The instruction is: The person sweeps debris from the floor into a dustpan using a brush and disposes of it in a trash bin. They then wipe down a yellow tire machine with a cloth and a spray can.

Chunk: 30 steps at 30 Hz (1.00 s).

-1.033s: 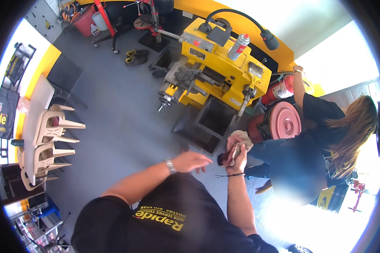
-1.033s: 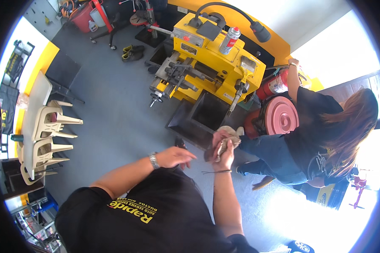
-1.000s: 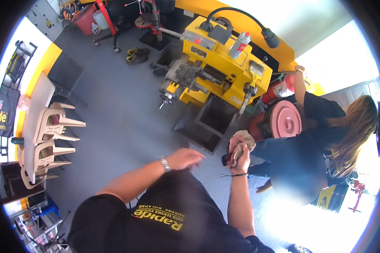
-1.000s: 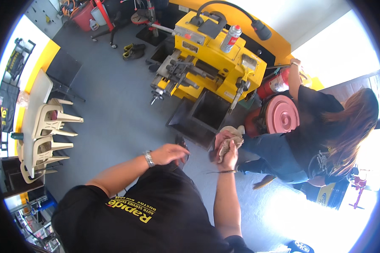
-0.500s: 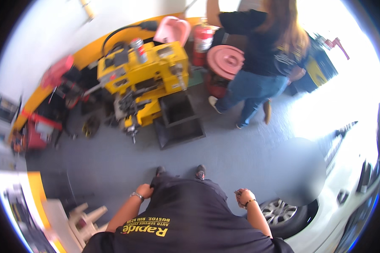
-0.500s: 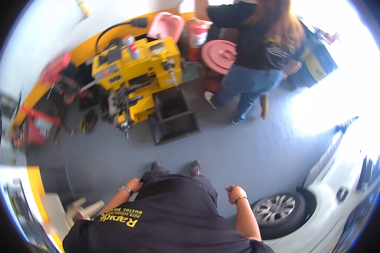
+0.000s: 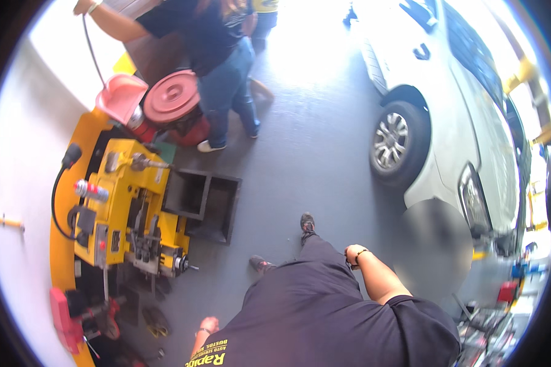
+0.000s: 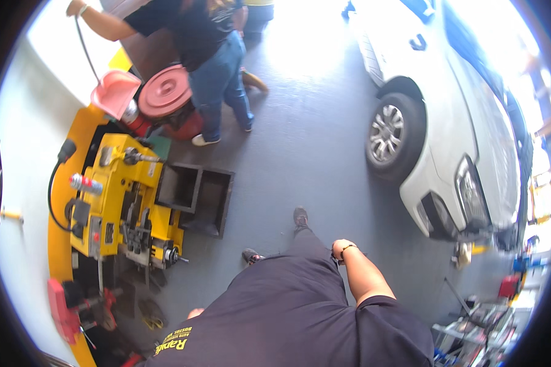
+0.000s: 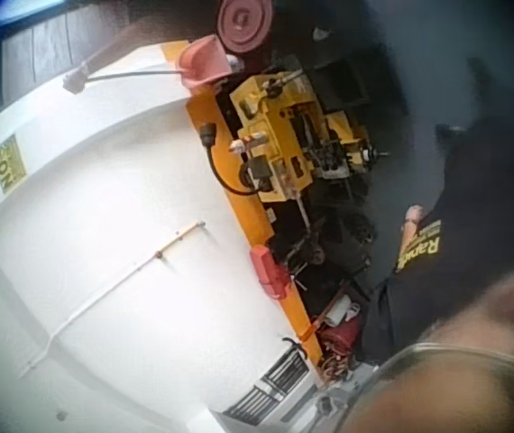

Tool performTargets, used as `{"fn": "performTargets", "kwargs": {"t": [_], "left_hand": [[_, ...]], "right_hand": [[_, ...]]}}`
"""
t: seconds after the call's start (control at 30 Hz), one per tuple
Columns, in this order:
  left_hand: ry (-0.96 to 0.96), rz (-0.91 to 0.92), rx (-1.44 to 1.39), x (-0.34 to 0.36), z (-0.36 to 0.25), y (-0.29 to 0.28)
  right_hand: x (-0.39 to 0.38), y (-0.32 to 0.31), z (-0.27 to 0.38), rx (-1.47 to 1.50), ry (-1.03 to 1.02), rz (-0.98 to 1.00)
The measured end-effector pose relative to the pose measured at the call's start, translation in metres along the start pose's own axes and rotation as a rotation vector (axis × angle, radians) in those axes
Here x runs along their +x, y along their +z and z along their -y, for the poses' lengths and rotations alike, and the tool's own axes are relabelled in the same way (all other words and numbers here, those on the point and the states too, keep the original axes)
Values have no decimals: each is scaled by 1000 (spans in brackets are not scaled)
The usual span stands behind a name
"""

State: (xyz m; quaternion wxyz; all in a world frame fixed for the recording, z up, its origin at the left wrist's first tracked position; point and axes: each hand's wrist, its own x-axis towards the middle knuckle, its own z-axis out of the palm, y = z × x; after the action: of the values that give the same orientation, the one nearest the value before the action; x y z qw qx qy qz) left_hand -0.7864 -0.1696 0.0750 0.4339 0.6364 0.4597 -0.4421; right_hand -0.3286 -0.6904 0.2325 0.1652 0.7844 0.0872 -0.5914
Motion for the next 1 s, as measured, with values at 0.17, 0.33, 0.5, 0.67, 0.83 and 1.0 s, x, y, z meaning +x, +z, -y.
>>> {"fn": "performTargets", "kwargs": {"t": [0.17, 0.33, 0.5, 0.67, 0.83, 1.0], "left_hand": [[83, 32, 182, 43, -17, -33], [190, -63, -81, 16, -167, -55], [403, 22, 117, 38, -268, -33], [492, 158, 312, 73, -298, -4], [589, 164, 463, 99, -281, 37], [841, -135, 854, 24, -224, 86]], "right_hand": [[-29, 85, 1, 435, 146, -158], [-89, 122, 29, 601, 285, -337], [-98, 168, 35, 722, 350, -487], [-127, 212, 40, 973, 306, -634], [-108, 316, 44, 1255, 293, -685], [-83, 487, 87, 1705, 397, -323]]}}
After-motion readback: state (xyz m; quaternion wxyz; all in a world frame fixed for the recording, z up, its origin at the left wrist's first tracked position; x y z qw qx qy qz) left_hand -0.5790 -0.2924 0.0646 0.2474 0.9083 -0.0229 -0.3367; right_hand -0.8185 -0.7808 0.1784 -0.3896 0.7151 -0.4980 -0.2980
